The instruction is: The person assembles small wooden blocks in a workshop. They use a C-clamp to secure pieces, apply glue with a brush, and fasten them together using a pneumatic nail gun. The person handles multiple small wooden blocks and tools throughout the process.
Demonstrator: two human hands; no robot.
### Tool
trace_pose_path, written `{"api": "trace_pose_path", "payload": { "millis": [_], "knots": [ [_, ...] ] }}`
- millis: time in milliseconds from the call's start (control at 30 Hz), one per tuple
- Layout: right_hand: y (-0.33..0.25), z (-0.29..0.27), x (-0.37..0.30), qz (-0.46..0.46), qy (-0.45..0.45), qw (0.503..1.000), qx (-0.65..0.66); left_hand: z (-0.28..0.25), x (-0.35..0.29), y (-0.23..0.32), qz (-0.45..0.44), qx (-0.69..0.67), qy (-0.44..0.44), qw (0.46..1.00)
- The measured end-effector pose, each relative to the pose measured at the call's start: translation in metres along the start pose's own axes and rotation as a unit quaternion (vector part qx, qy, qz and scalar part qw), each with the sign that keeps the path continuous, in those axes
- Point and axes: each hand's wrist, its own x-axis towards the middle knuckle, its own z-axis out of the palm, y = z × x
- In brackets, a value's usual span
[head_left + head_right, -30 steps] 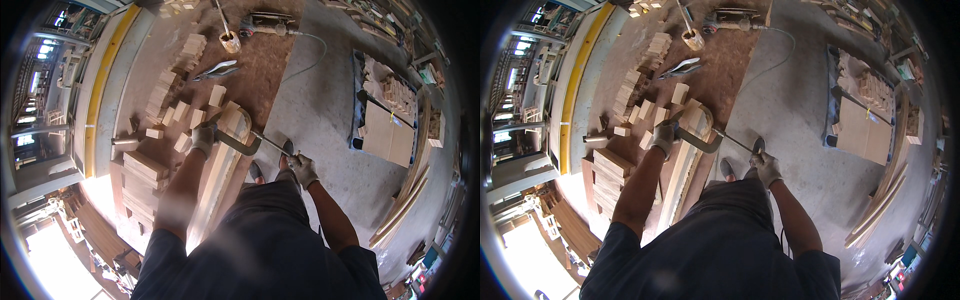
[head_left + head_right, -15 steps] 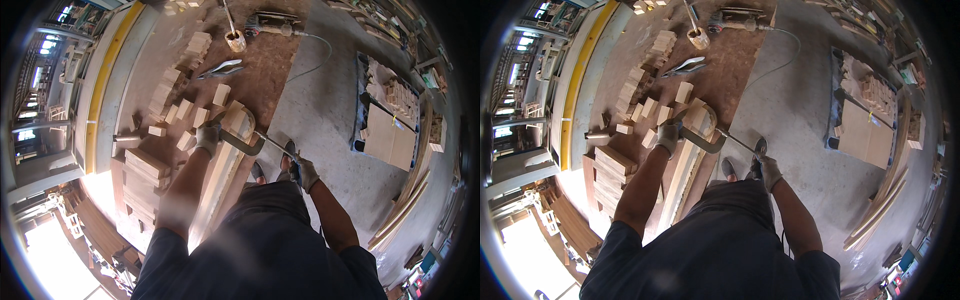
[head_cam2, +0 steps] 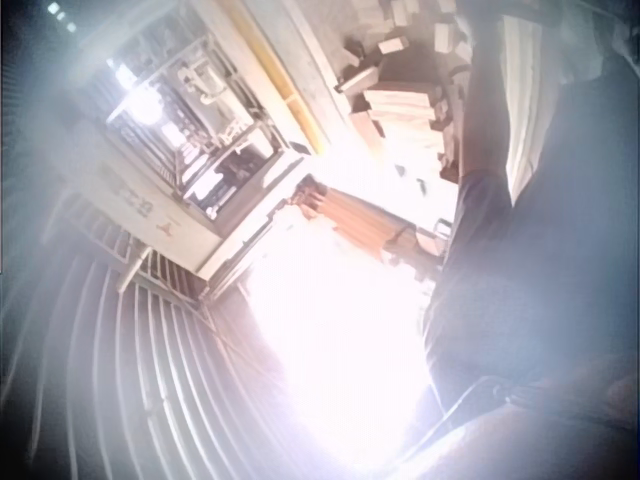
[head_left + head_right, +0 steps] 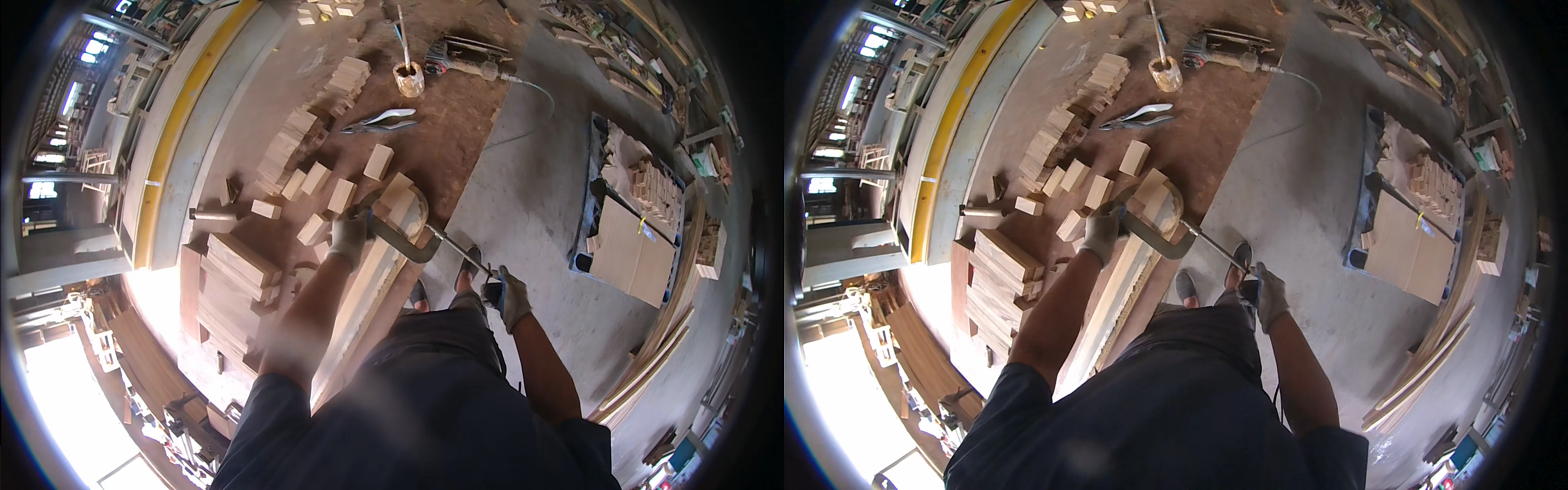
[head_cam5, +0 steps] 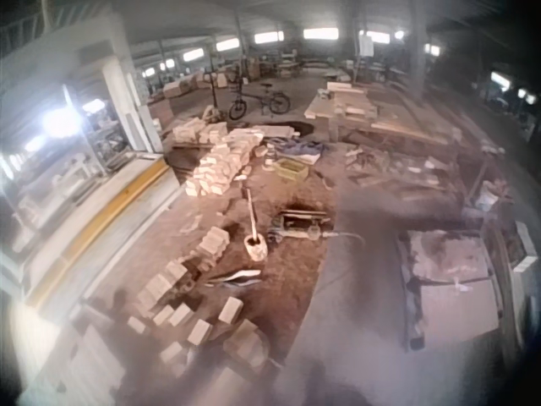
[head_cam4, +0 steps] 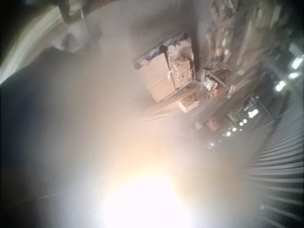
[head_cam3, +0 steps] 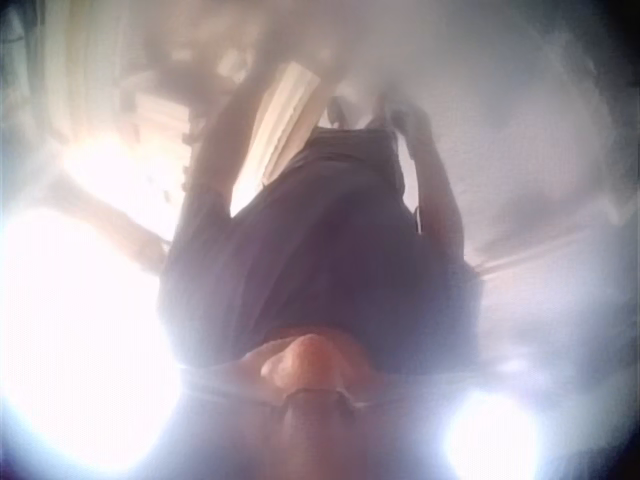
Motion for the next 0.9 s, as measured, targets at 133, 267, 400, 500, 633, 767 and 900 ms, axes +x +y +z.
{"api": "trace_pose_path", "payload": {
  "millis": [133, 267, 400, 500, 633, 767, 900],
  "knots": [
    [0.030, -0.032, 0.000, -0.209, 0.086, 0.922, -0.316, -0.010, -0.035, -0.035, 0.086, 0.078, 0.032, 0.993],
    [0.014, 0.000, -0.024, -0.367, 0.101, 0.786, -0.486, -0.013, -0.094, -0.034, 0.318, 0.390, 0.040, 0.863],
    [0.019, 0.006, 0.003, -0.459, 0.064, 0.719, -0.518, -0.007, -0.104, -0.055, 0.300, 0.429, 0.059, 0.850],
    [0.018, 0.007, 0.012, -0.436, 0.074, 0.700, -0.561, -0.006, -0.103, -0.046, 0.241, 0.440, 0.007, 0.865],
    [0.012, 0.011, 0.015, -0.424, 0.055, 0.698, -0.574, -0.006, -0.098, -0.052, 0.269, 0.383, 0.052, 0.882],
    [0.011, 0.011, 0.016, -0.415, 0.045, 0.704, -0.574, 0.004, -0.088, -0.018, 0.451, 0.390, 0.061, 0.800],
    [0.010, 0.012, 0.014, -0.413, 0.047, 0.707, -0.572, 0.035, -0.058, 0.009, 0.411, 0.491, 0.009, 0.768]
  ]
}}
